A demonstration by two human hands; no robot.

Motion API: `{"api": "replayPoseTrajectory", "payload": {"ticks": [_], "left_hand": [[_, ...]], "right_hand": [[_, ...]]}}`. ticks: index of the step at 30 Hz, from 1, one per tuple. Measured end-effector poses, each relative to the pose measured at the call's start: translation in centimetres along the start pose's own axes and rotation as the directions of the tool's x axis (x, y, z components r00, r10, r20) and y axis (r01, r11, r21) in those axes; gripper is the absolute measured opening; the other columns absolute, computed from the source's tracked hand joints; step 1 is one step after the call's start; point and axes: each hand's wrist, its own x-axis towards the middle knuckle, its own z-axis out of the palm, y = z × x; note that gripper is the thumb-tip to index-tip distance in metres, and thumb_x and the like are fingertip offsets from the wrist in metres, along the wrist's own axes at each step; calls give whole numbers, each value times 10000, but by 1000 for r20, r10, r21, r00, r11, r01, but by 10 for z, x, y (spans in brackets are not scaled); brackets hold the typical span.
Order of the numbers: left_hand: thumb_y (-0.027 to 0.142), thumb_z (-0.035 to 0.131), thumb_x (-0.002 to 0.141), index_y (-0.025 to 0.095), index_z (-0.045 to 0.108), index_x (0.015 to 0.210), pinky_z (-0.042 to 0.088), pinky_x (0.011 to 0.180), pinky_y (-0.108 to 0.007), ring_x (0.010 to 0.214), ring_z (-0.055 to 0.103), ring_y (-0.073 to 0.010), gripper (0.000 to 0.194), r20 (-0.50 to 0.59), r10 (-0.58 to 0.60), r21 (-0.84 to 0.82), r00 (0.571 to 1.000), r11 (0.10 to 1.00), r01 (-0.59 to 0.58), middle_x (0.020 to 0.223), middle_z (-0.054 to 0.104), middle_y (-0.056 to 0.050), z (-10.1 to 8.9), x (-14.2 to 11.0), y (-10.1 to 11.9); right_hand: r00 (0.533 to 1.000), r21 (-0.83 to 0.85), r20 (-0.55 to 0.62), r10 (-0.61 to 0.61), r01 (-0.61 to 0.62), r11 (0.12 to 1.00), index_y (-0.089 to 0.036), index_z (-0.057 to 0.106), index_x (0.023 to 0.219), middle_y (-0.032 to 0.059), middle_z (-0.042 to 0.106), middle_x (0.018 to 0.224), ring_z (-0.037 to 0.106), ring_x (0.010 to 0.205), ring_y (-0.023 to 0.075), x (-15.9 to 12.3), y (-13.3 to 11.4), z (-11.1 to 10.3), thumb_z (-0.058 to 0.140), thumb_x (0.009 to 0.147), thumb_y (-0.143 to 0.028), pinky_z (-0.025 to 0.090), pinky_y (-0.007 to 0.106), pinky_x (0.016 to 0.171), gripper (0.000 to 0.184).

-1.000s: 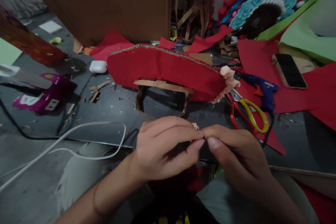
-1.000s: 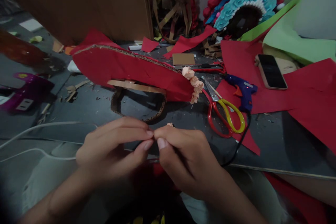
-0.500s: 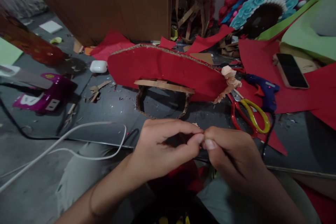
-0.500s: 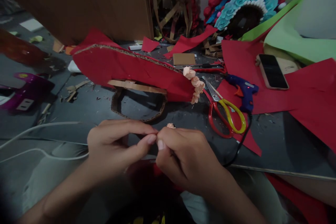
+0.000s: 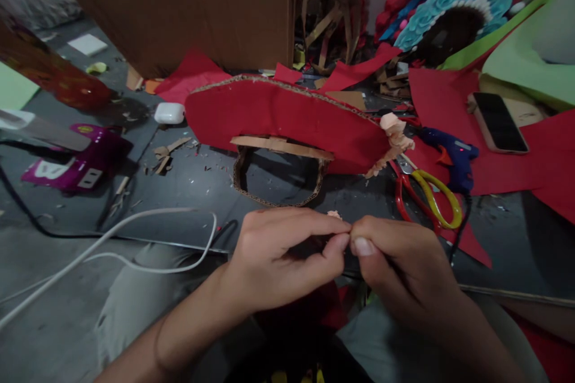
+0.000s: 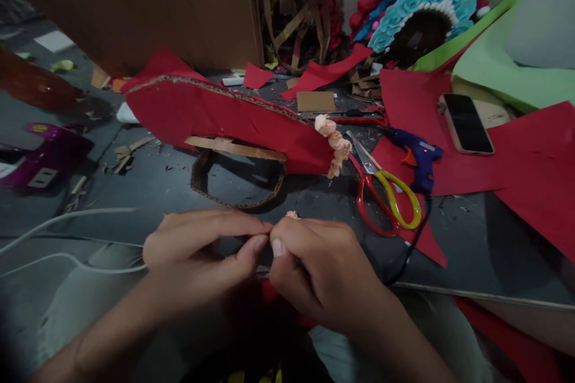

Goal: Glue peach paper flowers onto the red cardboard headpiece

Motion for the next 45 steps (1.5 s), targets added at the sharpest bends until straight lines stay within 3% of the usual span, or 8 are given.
{"api": "replayPoseTrajectory", "payload": {"ticks": [5, 14, 21, 26, 35, 45], "left_hand": [[126, 663, 694, 194, 662, 738, 539, 561, -108, 512, 649, -67, 81, 52, 21, 100, 998, 995, -26, 661, 721, 51, -1, -1, 1], [153, 643, 720, 200, 659, 737, 505, 477, -101, 430, 602, -46, 53, 55, -2, 124, 999, 992, -5, 649, 716, 58, -2, -3, 0], [212, 590, 776, 204, 629, 681, 521, 596, -140, 445, 609, -71, 102, 249, 32, 288, 968, 952, -106, 533, 658, 57, -3, -2, -2], [203, 572, 775, 207, 609, 698, 524, 603, -160, 488, 625, -89, 85, 172, 116, 346, 978, 923, -170, 555, 665, 46, 1, -7, -6], [211, 595, 768, 207, 608, 696, 534, 631, -153, 522, 640, -88, 74, 135, 58, 308, 989, 947, -97, 612, 690, 41, -1, -7, 0], [132, 631, 730, 176, 640, 755, 499, 527, -103, 518, 630, -57, 52, 58, 11, 89, 998, 996, -16, 663, 706, 34, 0, -3, 0]], "right_hand": [[1000, -72, -17, -20, 19, 997, -194, 377, 621, -60, 380, 500, 368, 431, 56, 0, 0, 0, 378, 810, -109, 268, 212, 450, 207], [999, -105, 13, -34, 35, 994, -202, 345, 629, -60, 372, 510, 371, 445, 65, 0, 3, 0, 389, 805, -113, 267, 215, 466, 203], [998, -170, 58, -32, 41, 985, -200, 331, 621, -60, 375, 514, 377, 452, 66, 0, 8, 2, 389, 801, -118, 271, 214, 479, 207], [997, -229, 59, -41, 53, 972, -196, 364, 599, -49, 414, 506, 400, 449, 71, 1, 9, 4, 378, 808, -130, 271, 215, 471, 219], [999, -132, 53, -10, 17, 991, -187, 418, 627, -38, 452, 529, 425, 464, 72, 1, 4, 5, 364, 819, -134, 295, 207, 483, 207], [1000, -127, 22, -8, 11, 992, -206, 390, 654, -58, 390, 493, 388, 425, 76, 0, 3, 0, 369, 815, -127, 270, 217, 454, 180]]}}
